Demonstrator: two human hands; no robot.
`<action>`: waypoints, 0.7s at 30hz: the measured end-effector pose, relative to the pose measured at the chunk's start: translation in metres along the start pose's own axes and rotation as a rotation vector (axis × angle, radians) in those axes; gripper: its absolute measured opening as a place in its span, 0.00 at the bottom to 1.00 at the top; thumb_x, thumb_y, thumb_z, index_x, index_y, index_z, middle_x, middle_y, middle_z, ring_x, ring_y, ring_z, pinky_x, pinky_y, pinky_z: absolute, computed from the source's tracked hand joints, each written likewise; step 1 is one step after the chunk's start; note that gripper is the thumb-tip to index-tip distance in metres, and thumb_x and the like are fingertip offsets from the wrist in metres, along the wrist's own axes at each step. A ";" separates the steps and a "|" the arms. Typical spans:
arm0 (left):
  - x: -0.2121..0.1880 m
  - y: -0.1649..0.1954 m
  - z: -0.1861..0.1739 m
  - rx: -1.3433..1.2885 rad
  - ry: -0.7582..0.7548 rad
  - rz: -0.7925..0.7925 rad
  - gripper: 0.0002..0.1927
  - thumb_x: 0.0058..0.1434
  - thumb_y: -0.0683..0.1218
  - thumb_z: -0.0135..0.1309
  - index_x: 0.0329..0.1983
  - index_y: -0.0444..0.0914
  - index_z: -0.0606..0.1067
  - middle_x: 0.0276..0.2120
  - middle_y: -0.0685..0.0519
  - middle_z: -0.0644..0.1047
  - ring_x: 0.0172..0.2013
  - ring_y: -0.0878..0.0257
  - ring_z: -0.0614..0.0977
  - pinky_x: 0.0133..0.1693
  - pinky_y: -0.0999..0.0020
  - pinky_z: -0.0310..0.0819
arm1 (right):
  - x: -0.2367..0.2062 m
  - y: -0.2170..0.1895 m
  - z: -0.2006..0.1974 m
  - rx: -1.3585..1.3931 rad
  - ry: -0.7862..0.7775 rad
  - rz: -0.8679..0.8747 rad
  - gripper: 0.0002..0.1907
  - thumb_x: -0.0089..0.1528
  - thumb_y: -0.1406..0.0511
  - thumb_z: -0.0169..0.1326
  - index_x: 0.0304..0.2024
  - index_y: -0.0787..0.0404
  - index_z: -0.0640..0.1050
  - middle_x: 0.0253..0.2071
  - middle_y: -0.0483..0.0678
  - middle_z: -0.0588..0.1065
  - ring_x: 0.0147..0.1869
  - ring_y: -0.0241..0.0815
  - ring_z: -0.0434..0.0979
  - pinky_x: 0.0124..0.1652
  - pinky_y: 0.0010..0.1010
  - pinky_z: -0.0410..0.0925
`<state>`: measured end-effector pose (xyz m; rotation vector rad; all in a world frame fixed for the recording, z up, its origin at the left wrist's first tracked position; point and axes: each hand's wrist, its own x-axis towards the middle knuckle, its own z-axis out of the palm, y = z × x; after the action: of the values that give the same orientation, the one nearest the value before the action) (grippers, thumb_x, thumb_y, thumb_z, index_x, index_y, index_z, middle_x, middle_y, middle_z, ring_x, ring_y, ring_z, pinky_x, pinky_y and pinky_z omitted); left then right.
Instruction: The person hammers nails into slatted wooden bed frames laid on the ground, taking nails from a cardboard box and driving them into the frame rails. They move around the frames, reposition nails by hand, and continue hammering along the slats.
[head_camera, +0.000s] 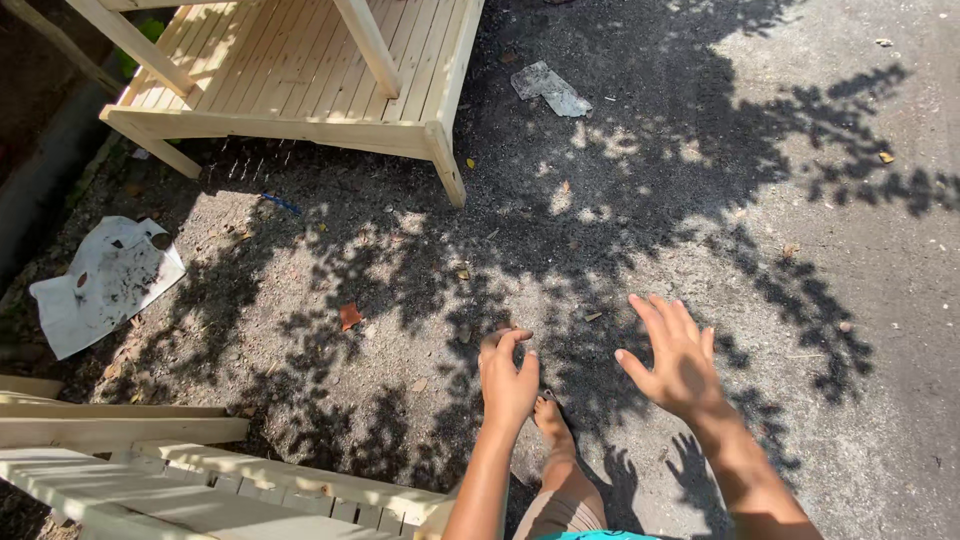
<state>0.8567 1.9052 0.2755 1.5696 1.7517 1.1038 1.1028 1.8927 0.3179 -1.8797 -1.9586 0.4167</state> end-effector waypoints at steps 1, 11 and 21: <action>0.030 -0.005 0.014 -0.009 -0.025 -0.023 0.15 0.56 0.41 0.57 0.47 0.41 0.79 0.53 0.44 0.74 0.56 0.45 0.75 0.58 0.54 0.68 | 0.029 0.006 0.000 -0.014 -0.054 0.032 0.46 0.54 0.50 0.61 0.72 0.42 0.59 0.74 0.50 0.56 0.79 0.63 0.48 0.65 0.74 0.43; 0.298 0.031 0.100 -0.090 -0.345 -0.263 0.14 0.60 0.40 0.54 0.50 0.40 0.77 0.56 0.49 0.70 0.58 0.52 0.76 0.60 0.59 0.70 | 0.292 0.042 -0.008 -0.026 -0.024 0.151 0.44 0.52 0.55 0.61 0.71 0.46 0.61 0.69 0.51 0.65 0.68 0.58 0.65 0.67 0.60 0.54; 0.583 0.036 0.175 -0.107 -0.213 0.004 0.13 0.59 0.40 0.56 0.48 0.38 0.78 0.50 0.46 0.74 0.53 0.50 0.79 0.56 0.60 0.73 | 0.582 0.114 0.012 0.078 -0.029 0.156 0.37 0.57 0.60 0.59 0.69 0.54 0.64 0.58 0.55 0.73 0.62 0.56 0.71 0.61 0.49 0.62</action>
<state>0.9166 2.5122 0.2892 1.5640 1.5253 0.9761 1.1843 2.4798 0.2970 -1.9942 -1.7927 0.5606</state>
